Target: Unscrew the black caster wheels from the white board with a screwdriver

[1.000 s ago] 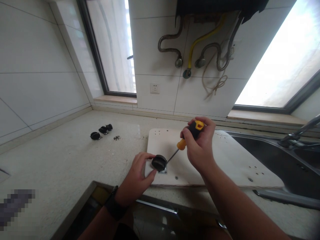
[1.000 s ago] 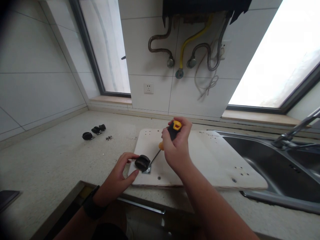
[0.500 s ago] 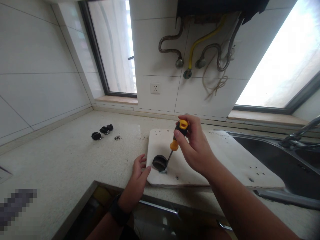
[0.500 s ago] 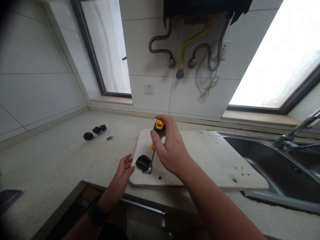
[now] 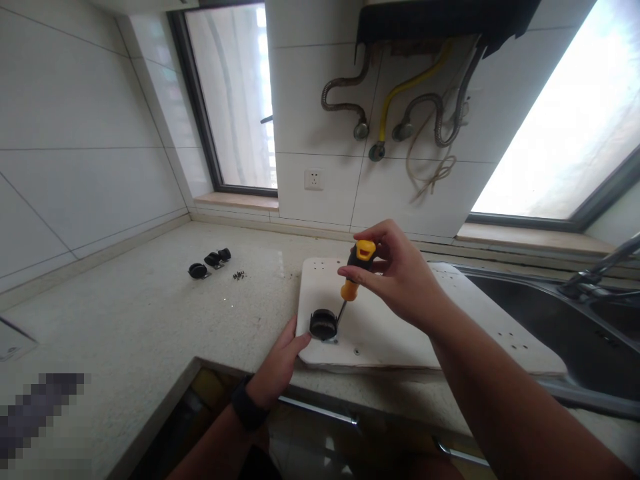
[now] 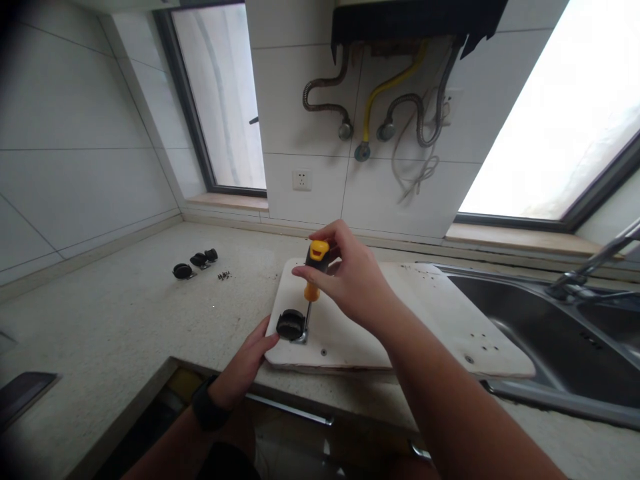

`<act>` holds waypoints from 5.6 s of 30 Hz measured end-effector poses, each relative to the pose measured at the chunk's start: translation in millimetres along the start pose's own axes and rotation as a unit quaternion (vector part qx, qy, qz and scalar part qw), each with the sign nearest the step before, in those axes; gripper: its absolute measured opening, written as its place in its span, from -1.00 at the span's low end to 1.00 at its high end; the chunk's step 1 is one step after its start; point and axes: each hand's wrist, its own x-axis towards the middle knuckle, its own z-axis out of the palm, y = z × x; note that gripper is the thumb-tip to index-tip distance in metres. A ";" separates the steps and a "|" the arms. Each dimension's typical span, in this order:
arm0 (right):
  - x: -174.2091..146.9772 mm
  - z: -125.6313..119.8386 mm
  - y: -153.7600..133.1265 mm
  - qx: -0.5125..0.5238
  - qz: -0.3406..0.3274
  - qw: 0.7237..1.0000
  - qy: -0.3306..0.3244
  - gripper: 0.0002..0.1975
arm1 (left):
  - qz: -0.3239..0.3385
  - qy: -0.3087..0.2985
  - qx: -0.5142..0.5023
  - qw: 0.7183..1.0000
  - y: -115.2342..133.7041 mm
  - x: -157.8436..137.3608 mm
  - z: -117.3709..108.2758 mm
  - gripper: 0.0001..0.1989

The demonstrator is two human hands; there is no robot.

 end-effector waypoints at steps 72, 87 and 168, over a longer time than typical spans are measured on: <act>125.7 21.3 -19.7 -0.089 -0.188 0.905 -0.370 -0.64 | 0.066 0.127 0.169 0.975 50.8 58.9 -32.6 -0.83; 119.5 29.4 -31.1 -0.157 -0.139 0.920 -0.332 -0.67 | 0.089 0.116 0.170 0.975 45.1 61.0 -35.5 -0.81; 115.3 9.4 -28.2 -0.165 -0.151 0.876 -0.428 -0.88 | 0.140 0.070 0.272 0.949 50.4 58.3 -46.3 -0.86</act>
